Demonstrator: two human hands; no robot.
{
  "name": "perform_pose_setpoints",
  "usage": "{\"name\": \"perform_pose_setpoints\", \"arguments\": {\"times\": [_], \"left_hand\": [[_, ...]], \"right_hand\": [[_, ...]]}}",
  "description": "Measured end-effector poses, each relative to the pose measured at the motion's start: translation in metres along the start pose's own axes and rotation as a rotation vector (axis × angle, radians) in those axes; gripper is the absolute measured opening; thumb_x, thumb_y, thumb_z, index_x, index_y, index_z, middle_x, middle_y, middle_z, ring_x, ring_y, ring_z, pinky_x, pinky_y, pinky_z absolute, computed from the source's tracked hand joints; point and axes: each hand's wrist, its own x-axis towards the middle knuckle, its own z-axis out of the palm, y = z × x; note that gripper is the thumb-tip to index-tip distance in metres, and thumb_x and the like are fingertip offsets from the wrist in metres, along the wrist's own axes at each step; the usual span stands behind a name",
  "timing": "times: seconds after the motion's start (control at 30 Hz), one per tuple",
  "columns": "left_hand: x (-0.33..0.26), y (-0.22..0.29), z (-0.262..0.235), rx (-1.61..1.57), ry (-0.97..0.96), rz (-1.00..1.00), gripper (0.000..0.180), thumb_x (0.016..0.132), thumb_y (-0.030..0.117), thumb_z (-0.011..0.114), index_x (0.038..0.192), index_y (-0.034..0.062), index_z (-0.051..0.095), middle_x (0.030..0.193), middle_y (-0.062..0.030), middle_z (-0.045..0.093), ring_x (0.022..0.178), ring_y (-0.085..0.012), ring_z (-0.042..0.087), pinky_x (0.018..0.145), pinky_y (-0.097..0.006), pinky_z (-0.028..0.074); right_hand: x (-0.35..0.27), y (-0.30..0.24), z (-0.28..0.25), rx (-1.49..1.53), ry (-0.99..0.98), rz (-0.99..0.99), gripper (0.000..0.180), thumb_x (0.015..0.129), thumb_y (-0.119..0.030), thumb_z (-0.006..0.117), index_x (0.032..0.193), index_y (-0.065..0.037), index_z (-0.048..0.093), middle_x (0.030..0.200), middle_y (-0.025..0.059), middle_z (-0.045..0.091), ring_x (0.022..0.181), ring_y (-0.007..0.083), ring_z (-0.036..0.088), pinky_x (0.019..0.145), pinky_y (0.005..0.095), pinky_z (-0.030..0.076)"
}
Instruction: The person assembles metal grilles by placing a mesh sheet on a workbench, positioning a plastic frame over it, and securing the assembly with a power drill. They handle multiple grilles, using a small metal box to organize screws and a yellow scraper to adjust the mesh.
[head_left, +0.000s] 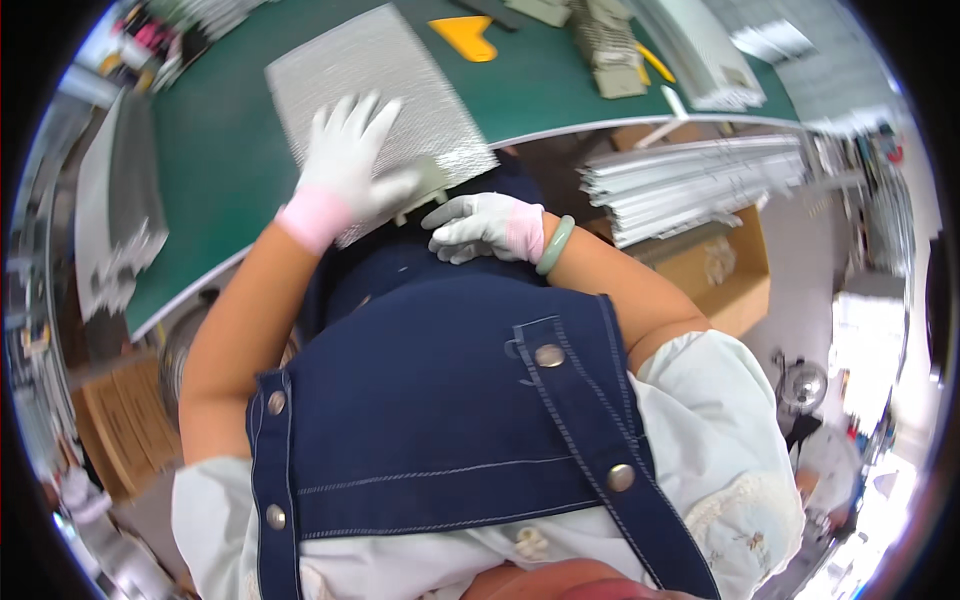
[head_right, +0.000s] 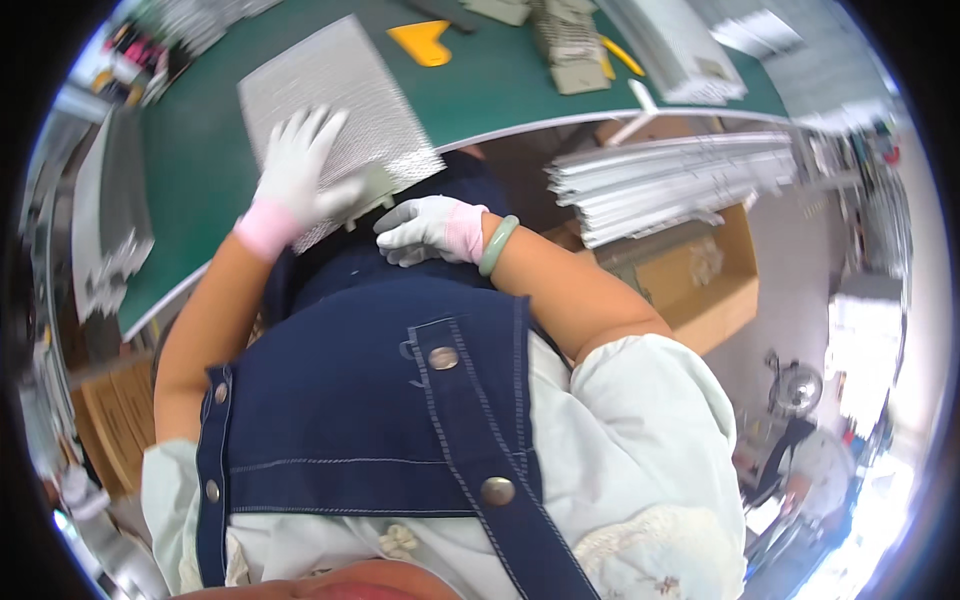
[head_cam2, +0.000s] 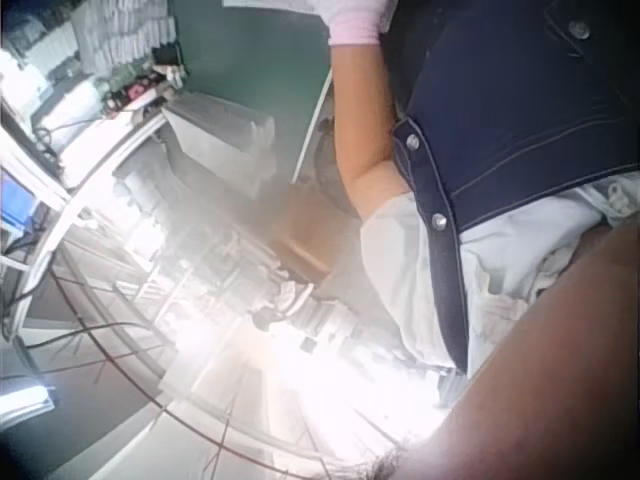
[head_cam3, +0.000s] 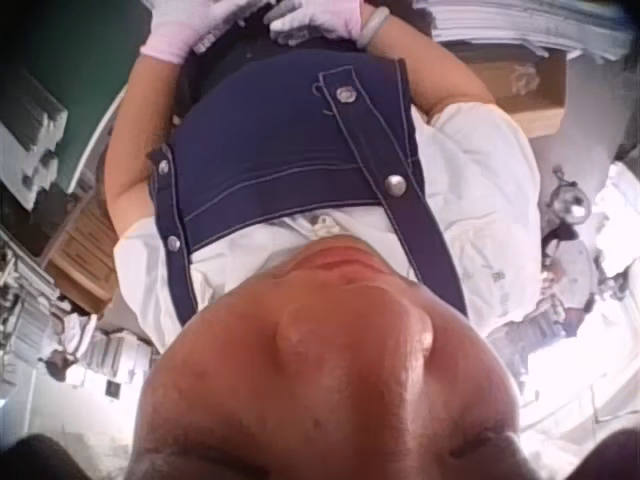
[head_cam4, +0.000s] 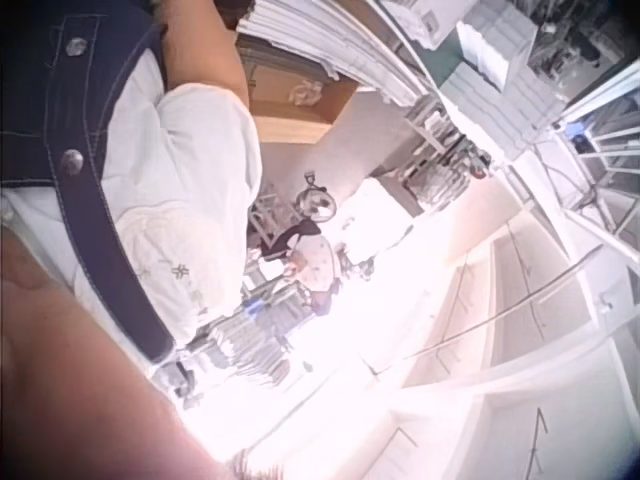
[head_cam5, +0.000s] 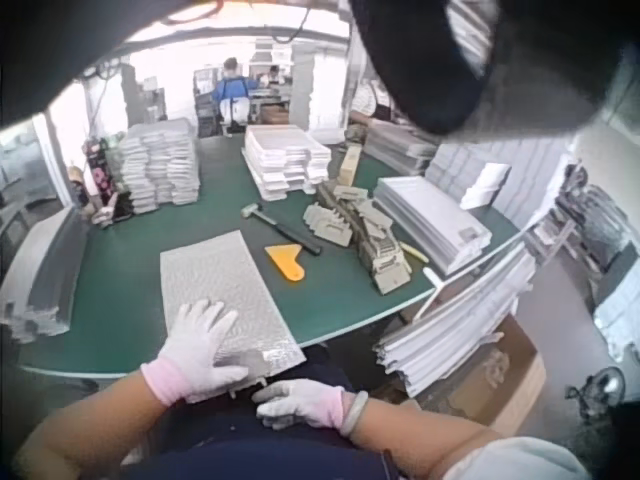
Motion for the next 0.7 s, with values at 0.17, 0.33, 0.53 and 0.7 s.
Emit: {"name": "perform_pose_setpoints", "arguments": {"times": [0.17, 0.33, 0.53, 0.7], "left_hand": [[-0.016, 0.036, -0.008, 0.02, -0.22, 0.09, 0.076, 0.072, 0.021, 0.078, 0.139, 0.0043, 0.046, 0.138, -0.0206, 0.05, 0.131, -0.0403, 0.044, 0.11, -0.048, 0.035], [0.008, -0.007, 0.002, -0.011, -0.28, 0.059, 0.091, 0.068, 0.027, 0.082, 0.146, 0.0058, 0.041, 0.145, -0.0231, 0.045, 0.136, -0.0451, 0.038, 0.115, -0.054, 0.028], [0.01, -0.004, -0.001, -0.131, -0.1, 0.013, 0.103, 0.075, 0.061, 0.073, 0.148, -0.0015, 0.035, 0.147, -0.0294, 0.04, 0.137, -0.0508, 0.035, 0.114, -0.057, 0.027], [0.008, 0.008, -0.008, -0.218, 0.026, -0.025, 0.104, 0.082, 0.072, 0.061, 0.148, -0.0034, 0.036, 0.148, -0.0294, 0.04, 0.137, -0.0512, 0.036, 0.114, -0.057, 0.029]], "right_hand": [[-0.077, 0.034, -0.127, -0.685, 1.057, -0.185, 0.048, 0.09, -0.038, 0.07, 0.114, 0.004, 0.067, 0.105, 0.0211, 0.071, 0.099, 0.0355, 0.07, 0.089, 0.0414, 0.055], [-0.124, 0.079, -0.209, -0.357, 2.026, 0.444, 0.073, 0.082, -0.051, 0.074, 0.124, 0.007, 0.06, 0.121, 0.0225, 0.067, 0.115, 0.0342, 0.064, 0.097, 0.0412, 0.051], [-0.118, 0.153, -0.268, -0.053, 1.699, 0.357, 0.066, 0.082, -0.044, 0.079, 0.124, 0.003, 0.06, 0.12, 0.0195, 0.068, 0.117, 0.0342, 0.063, 0.095, 0.0426, 0.053], [-0.144, 0.157, -0.27, 0.384, 1.379, 0.098, 0.04, 0.09, -0.037, 0.071, 0.11, -0.002, 0.066, 0.104, 0.0103, 0.071, 0.096, 0.0241, 0.069, 0.073, 0.0416, 0.058]]}}
